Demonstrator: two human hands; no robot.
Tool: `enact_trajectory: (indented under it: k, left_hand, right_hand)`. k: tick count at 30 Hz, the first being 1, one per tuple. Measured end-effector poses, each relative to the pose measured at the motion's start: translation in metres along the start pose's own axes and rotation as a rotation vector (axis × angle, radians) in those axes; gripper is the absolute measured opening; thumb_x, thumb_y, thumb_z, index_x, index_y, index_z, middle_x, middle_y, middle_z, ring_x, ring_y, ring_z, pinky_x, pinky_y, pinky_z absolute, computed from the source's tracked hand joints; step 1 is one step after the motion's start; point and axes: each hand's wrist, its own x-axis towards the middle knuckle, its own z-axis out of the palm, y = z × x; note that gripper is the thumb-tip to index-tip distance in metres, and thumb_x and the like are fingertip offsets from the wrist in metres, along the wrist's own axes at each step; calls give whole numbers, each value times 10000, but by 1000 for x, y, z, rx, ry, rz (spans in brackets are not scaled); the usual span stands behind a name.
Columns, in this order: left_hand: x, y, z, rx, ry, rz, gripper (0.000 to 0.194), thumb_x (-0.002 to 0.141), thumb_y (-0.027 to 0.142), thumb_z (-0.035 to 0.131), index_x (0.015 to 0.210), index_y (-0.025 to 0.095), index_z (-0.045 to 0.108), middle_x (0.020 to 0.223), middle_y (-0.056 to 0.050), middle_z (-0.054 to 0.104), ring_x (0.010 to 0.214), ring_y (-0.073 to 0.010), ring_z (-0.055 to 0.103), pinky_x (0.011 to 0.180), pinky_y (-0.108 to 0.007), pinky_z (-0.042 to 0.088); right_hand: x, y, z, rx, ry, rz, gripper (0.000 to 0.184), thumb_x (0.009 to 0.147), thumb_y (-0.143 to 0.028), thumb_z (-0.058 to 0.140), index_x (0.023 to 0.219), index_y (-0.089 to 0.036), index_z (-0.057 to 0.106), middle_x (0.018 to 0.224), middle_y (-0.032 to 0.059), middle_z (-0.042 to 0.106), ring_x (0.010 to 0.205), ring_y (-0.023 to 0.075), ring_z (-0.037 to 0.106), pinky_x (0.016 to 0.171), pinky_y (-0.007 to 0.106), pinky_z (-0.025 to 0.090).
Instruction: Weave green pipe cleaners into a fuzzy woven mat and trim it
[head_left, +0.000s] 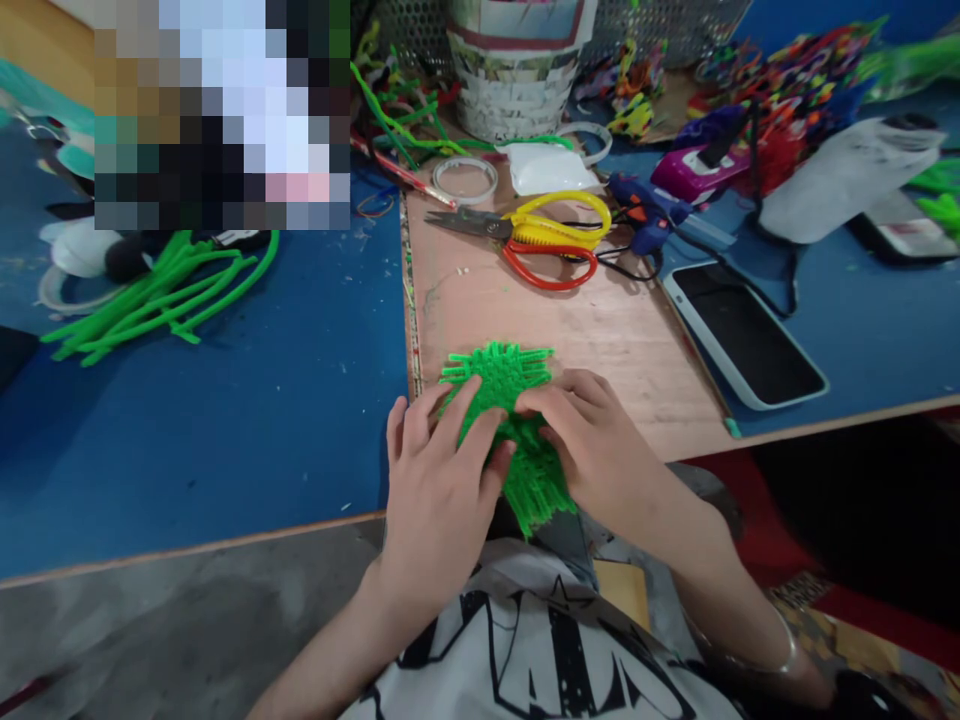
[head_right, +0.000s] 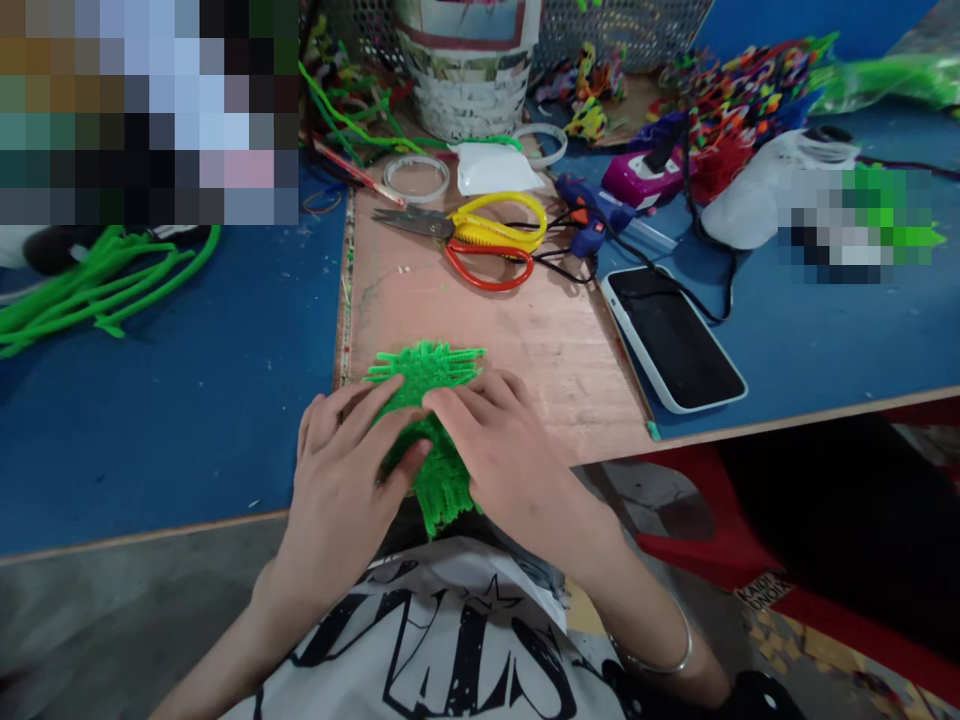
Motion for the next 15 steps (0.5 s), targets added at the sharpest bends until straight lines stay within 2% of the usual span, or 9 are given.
enact_trajectory:
  k: [4, 8, 15]
  left_hand:
    - [0, 2, 0, 1, -12, -14, 153, 872, 209, 491, 936, 214, 630, 1242, -50, 582, 1164, -287, 450, 1017, -574, 292]
    - [-1, 3, 1, -10, 31, -29, 140, 872, 228, 498, 889, 182, 630, 1224, -83, 593, 1146, -294, 460, 1006, -580, 299]
    - [0, 3, 3, -14, 49, -12, 157, 865, 202, 500, 945, 156, 628, 1201, -112, 600, 1099, -305, 465, 975, -572, 325]
  right_hand:
    - [2, 0, -1, 41, -46, -35, 308, 773, 8, 384, 989, -192, 474, 935, 70, 595, 961, 217, 452, 845, 367, 367]
    - [3, 2, -3, 69, -99, -51, 346, 730, 21, 409, 999, -189, 469, 961, 68, 580, 959, 214, 439, 835, 352, 360]
    - [8, 3, -3, 54, -172, -63, 380, 694, 46, 425, 998, -180, 467, 947, 52, 571, 913, 209, 437, 812, 353, 350]
